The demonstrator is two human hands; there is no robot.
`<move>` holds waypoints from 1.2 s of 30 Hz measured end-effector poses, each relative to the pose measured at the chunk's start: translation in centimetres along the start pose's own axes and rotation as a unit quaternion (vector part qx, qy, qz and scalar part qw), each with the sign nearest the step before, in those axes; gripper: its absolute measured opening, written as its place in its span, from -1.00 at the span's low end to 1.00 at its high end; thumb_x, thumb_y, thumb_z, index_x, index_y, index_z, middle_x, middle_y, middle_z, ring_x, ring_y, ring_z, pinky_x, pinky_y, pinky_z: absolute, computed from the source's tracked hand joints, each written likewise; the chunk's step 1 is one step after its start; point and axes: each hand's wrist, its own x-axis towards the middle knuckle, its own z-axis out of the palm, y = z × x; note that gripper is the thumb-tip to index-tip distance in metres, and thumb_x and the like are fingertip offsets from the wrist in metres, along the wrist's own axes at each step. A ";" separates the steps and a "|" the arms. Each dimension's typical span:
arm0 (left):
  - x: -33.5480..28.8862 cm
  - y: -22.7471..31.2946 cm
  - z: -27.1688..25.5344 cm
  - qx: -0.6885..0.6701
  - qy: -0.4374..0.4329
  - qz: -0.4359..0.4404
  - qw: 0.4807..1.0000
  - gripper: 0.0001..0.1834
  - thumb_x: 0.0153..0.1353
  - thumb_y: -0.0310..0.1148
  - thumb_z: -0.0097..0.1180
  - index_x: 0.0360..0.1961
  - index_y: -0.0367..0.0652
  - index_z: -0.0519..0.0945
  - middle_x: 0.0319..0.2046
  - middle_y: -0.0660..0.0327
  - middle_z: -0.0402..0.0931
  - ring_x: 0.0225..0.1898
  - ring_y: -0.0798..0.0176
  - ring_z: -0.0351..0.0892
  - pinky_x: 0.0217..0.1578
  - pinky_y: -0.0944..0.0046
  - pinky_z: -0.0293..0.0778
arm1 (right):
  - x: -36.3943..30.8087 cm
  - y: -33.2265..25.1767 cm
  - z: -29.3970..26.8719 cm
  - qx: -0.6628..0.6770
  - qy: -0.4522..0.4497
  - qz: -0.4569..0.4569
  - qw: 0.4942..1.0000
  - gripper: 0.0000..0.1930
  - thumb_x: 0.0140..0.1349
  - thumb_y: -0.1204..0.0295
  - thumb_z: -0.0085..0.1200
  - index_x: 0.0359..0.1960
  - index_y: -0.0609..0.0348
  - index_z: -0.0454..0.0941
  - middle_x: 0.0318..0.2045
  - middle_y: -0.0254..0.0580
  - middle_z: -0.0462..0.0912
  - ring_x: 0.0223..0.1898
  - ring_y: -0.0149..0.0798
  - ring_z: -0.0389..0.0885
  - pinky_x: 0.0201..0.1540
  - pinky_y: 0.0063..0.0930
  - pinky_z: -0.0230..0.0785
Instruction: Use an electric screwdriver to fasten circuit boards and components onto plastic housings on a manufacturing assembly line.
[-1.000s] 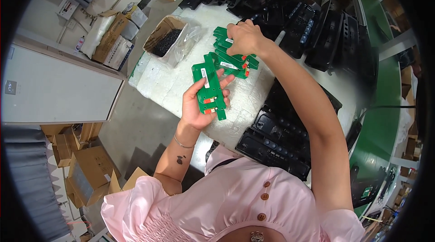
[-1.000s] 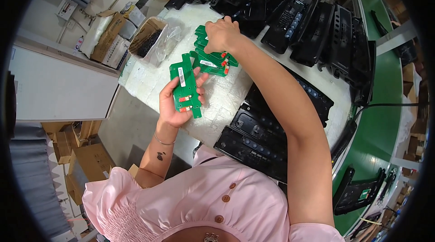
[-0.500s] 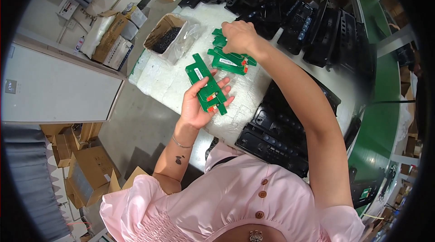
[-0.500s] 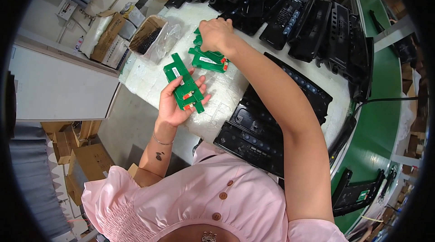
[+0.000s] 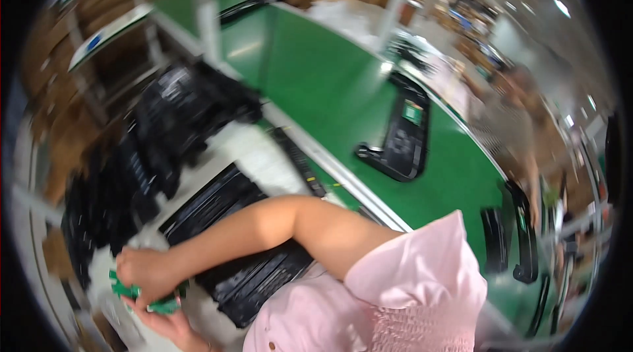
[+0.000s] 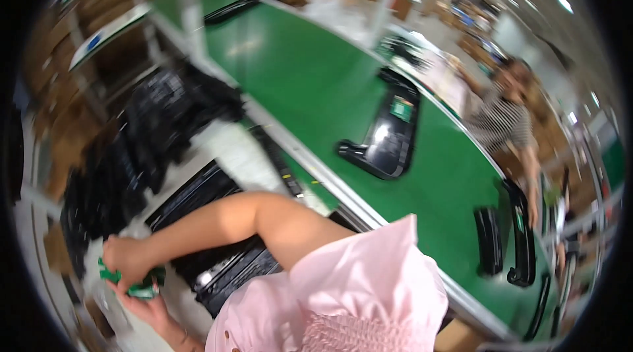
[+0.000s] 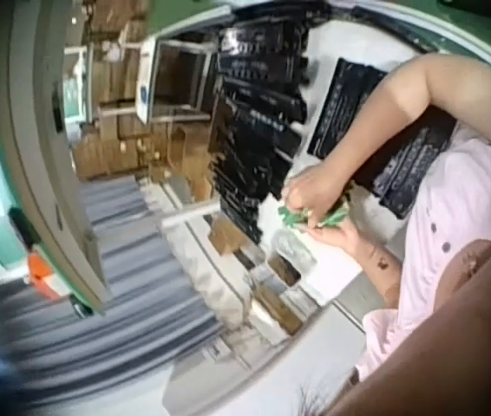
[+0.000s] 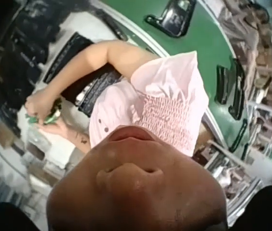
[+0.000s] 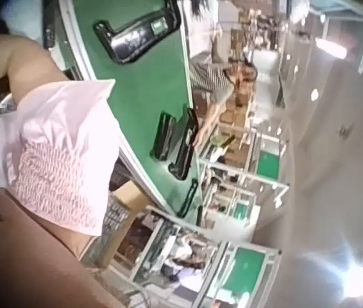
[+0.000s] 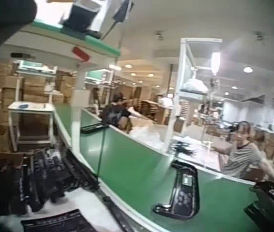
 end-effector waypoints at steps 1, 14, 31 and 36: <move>1.3 0.4 1.8 -0.153 0.027 -0.154 0.976 -0.48 0.22 -0.17 -0.19 0.19 -0.07 0.14 0.06 0.20 0.22 0.04 0.17 0.25 -0.02 0.22 0.25 | -1.2 -0.7 -2.4 -0.026 -0.018 0.068 0.997 -0.65 -0.39 0.16 0.15 -0.70 0.26 0.49 -0.51 -0.09 0.50 -0.31 -0.11 0.37 -0.32 -0.26 0.30; 1.2 0.3 13.6 -0.194 -0.144 -0.303 0.922 -0.62 0.15 -0.04 -0.05 -0.32 -0.18 0.45 -0.33 0.18 0.38 -0.24 0.23 0.37 -0.22 0.17 0.35 | -9.2 2.0 -9.6 -0.088 0.087 0.283 0.951 -0.81 -0.53 0.31 0.13 -0.86 0.15 0.47 -0.82 -0.19 0.47 -0.65 -0.13 0.52 -0.56 -0.31 0.37; 7.6 -4.0 9.1 -0.269 -0.173 -0.355 0.878 -0.46 0.21 -0.07 -0.19 0.06 -0.28 0.26 -0.18 0.07 0.37 -0.32 0.27 0.43 -0.26 0.28 0.42 | -13.1 4.0 -16.2 -0.283 -0.133 0.161 0.936 -0.68 -0.24 0.55 0.11 -0.32 0.27 0.48 -0.12 -0.06 0.47 -0.13 -0.05 0.43 -0.10 -0.31 0.32; 6.4 -5.1 8.9 -0.224 -0.142 -0.362 0.894 -0.54 0.15 -0.13 -0.05 -0.02 -0.20 0.31 -0.28 0.09 0.45 -0.34 0.29 0.48 -0.27 0.29 0.44 | -13.0 4.8 -13.8 -0.272 -0.137 0.151 0.941 -0.67 -0.21 0.51 0.12 -0.30 0.24 0.47 -0.12 -0.06 0.46 -0.09 -0.06 0.40 -0.04 -0.30 0.27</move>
